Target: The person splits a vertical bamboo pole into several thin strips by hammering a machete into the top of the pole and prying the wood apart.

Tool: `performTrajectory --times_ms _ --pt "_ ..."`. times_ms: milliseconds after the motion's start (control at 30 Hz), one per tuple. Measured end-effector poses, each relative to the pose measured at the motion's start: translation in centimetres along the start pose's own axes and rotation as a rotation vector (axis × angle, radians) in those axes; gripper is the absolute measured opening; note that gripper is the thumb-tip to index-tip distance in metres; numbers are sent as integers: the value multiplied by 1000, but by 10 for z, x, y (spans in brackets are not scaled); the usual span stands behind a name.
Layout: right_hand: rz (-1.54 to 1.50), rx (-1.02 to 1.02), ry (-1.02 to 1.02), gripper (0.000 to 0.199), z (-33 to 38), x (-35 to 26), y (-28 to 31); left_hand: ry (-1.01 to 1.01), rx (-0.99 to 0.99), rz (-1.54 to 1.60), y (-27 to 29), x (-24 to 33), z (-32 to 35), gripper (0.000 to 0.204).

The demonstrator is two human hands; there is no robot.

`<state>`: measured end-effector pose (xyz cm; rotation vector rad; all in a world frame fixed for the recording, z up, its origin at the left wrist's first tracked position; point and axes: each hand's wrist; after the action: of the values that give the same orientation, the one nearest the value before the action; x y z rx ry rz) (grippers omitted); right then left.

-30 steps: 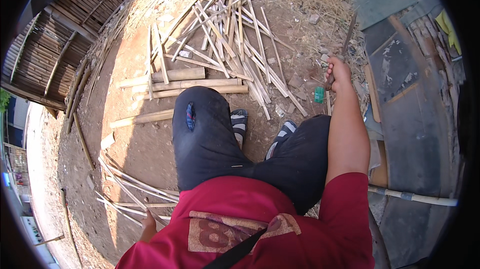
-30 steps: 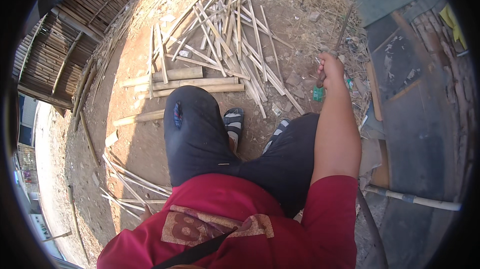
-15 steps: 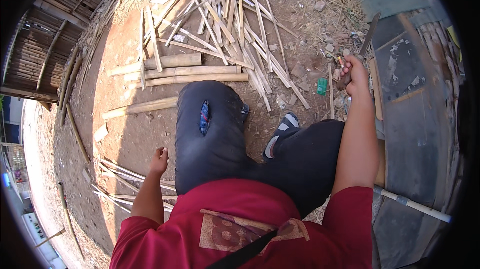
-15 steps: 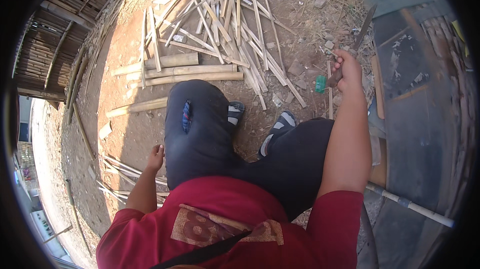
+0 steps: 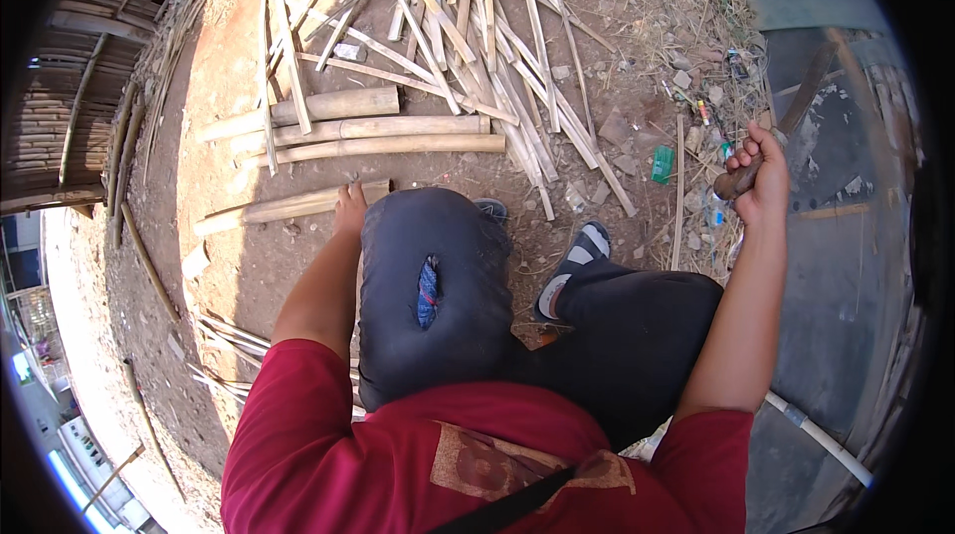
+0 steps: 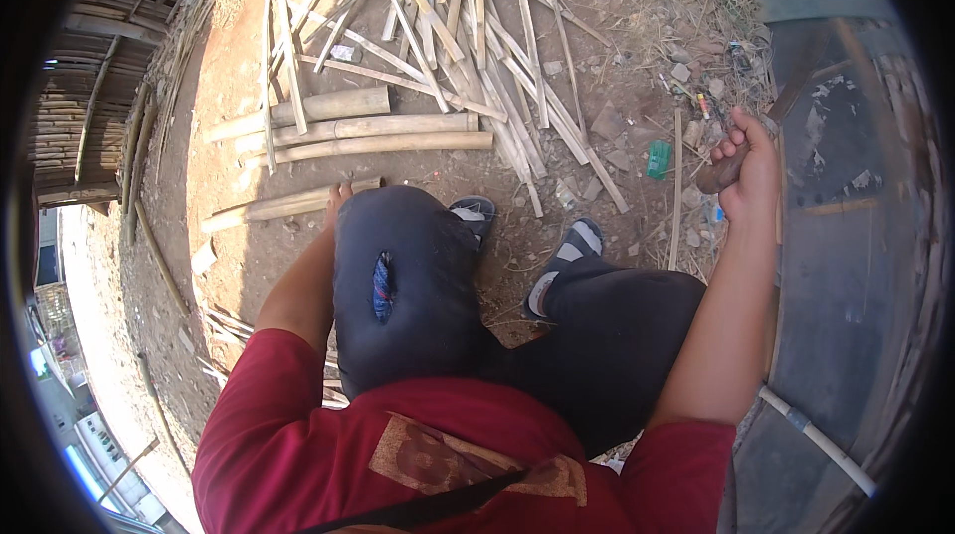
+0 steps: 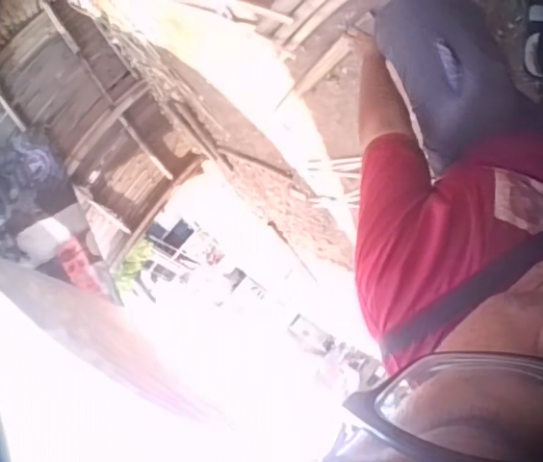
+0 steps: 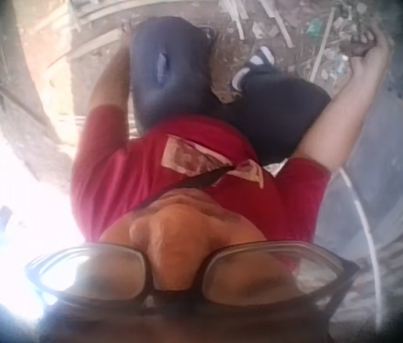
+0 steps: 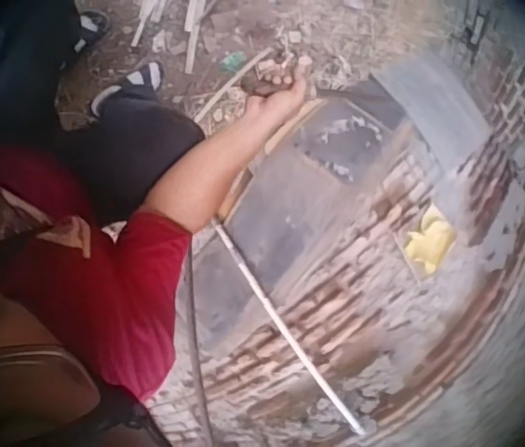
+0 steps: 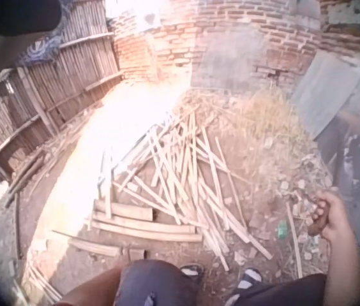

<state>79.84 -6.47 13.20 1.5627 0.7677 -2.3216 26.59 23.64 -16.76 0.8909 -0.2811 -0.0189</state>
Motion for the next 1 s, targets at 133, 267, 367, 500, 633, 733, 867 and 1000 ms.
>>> performTrajectory --times_ms 133,267,367,500,633,733,867,1000 --pt "52 -21 -5 17 0 1 -3 208 71 -320 8 3 5 70" --pt "101 13 -4 19 3 5 -8 120 -98 -464 24 8 4 68" --pt "121 15 -19 18 2 9 -16 69 -57 -584 19 -11 -13 69" --pt "146 20 -33 17 -2 15 -28 47 -69 -630 -4 -42 -52 76" --pt "205 55 -22 15 4 18 -44 35 -197 -690 35 3 -24 57" --pt "257 15 -13 14 8 16 -60 -94 -44 -628 31 -21 -28 57" --pt "353 -45 5 15 12 18 -68 -289 95 -461 88 8 -13 66" --pt "496 -107 7 17 19 17 -77 -484 256 -338 160 51 25 70"
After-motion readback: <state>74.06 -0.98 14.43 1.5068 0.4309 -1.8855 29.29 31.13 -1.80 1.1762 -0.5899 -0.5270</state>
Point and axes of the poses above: each hand's wrist, its own z-axis away from the middle knuckle, its own y-axis out of the back of the hand, x = y × z, and after that the axes turned 9 degrees about -x, right-handed
